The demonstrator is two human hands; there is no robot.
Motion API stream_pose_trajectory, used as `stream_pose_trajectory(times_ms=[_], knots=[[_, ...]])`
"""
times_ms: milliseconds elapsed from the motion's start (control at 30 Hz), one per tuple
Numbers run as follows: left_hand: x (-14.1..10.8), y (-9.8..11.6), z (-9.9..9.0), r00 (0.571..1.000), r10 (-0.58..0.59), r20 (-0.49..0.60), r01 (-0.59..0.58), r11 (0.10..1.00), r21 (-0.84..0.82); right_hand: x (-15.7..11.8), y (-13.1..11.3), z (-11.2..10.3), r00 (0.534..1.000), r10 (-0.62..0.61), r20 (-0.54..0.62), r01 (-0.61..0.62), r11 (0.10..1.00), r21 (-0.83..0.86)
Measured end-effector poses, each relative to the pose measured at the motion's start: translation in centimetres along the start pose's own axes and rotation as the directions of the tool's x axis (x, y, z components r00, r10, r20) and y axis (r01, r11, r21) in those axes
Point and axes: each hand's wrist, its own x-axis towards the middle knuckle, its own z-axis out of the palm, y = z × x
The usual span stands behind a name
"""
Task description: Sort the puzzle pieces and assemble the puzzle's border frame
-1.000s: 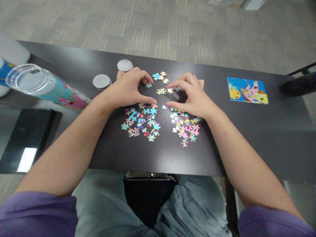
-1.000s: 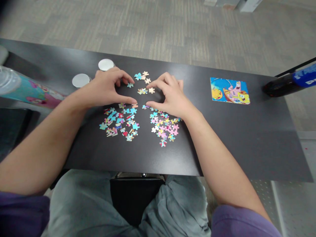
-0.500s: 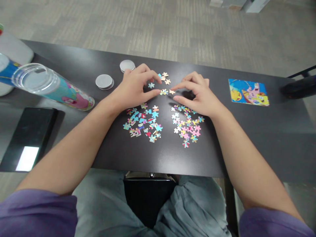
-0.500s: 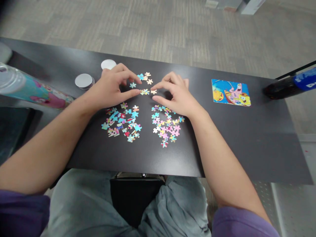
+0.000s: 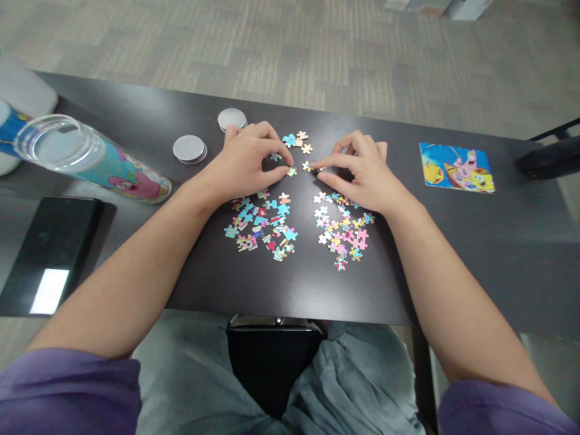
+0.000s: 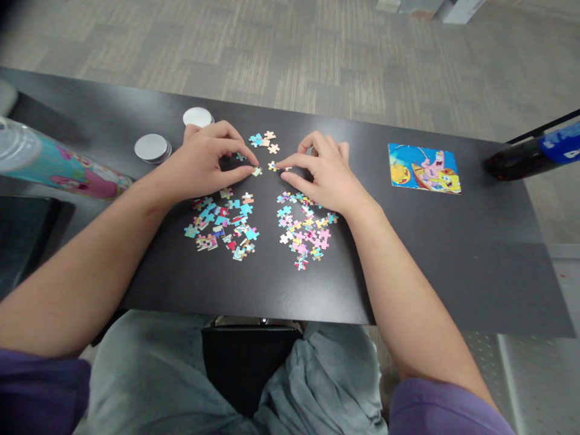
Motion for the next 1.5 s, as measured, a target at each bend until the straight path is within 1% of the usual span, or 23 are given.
stream_pose_trajectory(times_ms=[133, 200, 333, 433, 633, 700, 767, 833, 967, 1033, 1200, 1333, 1500], knots=[[0.1, 0.3, -0.6, 0.999, -0.044, 0.000, 0.044, 0.998, -0.038, 0.1, -0.2, -0.5, 0.999, 0.042, 0.004, -0.042, 0.999, 0.007], [0.1, 0.4, -0.4, 0.999, -0.051, -0.007, 0.051, 0.998, -0.034, 0.1, -0.3, -0.5, 0.999, 0.049, -0.002, -0.049, 0.999, 0.011], [0.1, 0.5, 0.1, 0.999, -0.033, 0.019, 0.034, 0.999, -0.037, 0.2, -0.3, -0.5, 0.999, 0.045, 0.010, -0.046, 0.999, 0.029], [0.0, 0.2, -0.2, 0.997, -0.011, 0.074, 0.015, 0.998, -0.054, 0.1, -0.1, -0.4, 0.998, 0.050, 0.025, -0.051, 0.998, 0.046], [-0.5, -0.3, -2.4, 0.978, 0.000, 0.208, 0.009, 0.999, -0.042, 0.1, 0.2, -0.3, 0.999, 0.048, 0.002, -0.048, 0.997, 0.054], [-0.6, -0.3, -2.7, 0.972, 0.009, 0.233, 0.003, 0.999, -0.053, 0.1, 0.2, -0.3, 0.999, 0.054, -0.004, -0.053, 0.998, 0.043], [-0.4, -0.5, -2.6, 0.978, 0.014, 0.210, 0.000, 0.998, -0.064, 0.1, 0.2, -0.2, 0.999, 0.051, 0.001, -0.051, 0.998, 0.033], [-0.2, -0.8, -2.1, 0.988, -0.003, 0.154, 0.010, 0.999, -0.045, 0.1, 0.1, -0.2, 0.999, 0.031, 0.007, -0.031, 0.999, 0.028], [0.0, -1.3, -1.4, 0.999, -0.050, 0.008, 0.049, 0.996, 0.070, 0.1, 0.1, -0.1, 1.000, -0.018, 0.011, 0.017, 0.999, 0.028], [0.1, -1.5, -1.3, 0.998, -0.058, -0.033, 0.061, 0.994, 0.093, 0.1, 0.0, -0.2, 0.999, -0.028, 0.018, 0.027, 0.999, 0.047], [0.1, -1.6, -1.3, 0.996, -0.079, -0.048, 0.083, 0.992, 0.096, 0.2, -0.1, -0.4, 1.000, 0.023, 0.017, -0.024, 0.995, 0.092], [0.1, -1.2, -1.4, 0.997, -0.081, -0.019, 0.083, 0.988, 0.128, 0.3, 0.0, -0.4, 1.000, -0.003, 0.018, 0.001, 0.995, 0.102], [0.1, -0.8, -1.4, 0.998, -0.067, -0.008, 0.067, 0.994, 0.085, 0.2, 0.4, -0.8, 0.999, -0.005, 0.049, -0.001, 0.992, 0.128]])
